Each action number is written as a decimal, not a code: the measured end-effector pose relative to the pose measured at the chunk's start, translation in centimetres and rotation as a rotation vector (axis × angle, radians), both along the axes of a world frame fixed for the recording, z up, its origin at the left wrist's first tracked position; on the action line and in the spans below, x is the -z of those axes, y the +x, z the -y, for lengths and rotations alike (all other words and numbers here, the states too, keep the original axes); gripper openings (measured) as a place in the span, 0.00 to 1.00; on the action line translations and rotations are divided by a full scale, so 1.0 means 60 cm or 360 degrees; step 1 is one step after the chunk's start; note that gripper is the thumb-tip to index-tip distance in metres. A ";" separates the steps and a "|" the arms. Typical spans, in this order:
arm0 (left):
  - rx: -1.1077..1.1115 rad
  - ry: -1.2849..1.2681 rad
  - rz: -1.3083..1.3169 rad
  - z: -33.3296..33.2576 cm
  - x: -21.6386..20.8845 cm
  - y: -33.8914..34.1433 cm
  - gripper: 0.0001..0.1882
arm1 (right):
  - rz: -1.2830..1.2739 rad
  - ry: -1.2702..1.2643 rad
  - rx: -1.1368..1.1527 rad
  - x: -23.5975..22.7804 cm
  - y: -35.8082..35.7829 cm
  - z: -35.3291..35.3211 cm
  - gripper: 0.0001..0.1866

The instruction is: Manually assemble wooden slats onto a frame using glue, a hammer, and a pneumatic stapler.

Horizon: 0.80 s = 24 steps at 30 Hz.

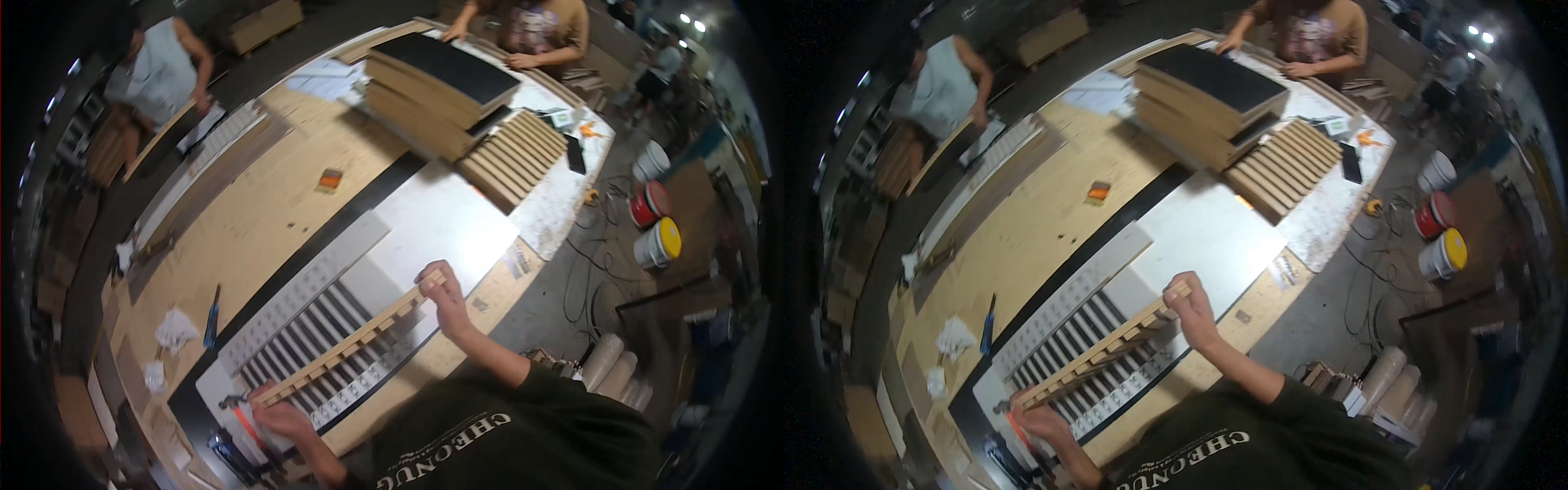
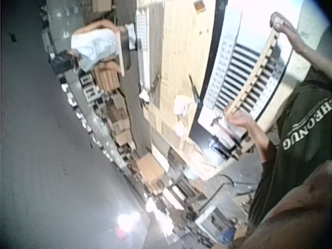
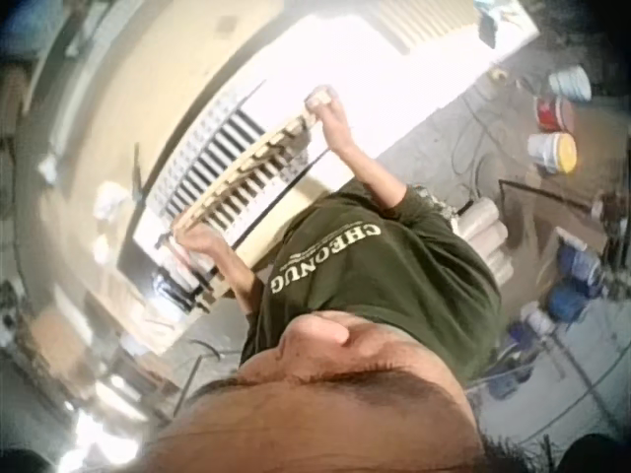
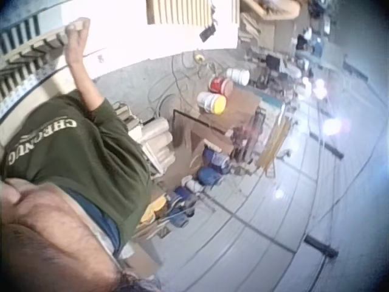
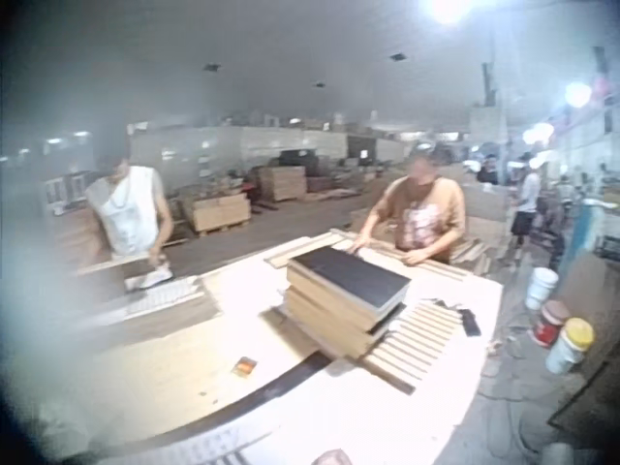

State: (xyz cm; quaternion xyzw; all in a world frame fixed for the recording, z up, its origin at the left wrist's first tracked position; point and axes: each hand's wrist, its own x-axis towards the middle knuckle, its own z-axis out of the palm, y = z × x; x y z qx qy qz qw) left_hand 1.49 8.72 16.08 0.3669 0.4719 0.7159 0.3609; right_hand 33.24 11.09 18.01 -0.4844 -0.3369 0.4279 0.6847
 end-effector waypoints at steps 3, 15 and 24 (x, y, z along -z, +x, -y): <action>0.0122 -0.0018 0.0119 -0.010 -0.037 0.062 0.15 | 0.0176 -0.0037 0.0238 0.001 0.052 -0.004 0.06; 0.0650 -0.0104 0.0333 -0.116 -0.065 0.383 0.14 | 0.0106 0.0354 0.0783 -0.029 0.365 -0.010 0.16; 0.0510 -0.0325 0.0169 -0.177 -0.009 0.460 0.19 | 0.0033 0.0160 0.0730 0.034 0.448 -0.028 0.08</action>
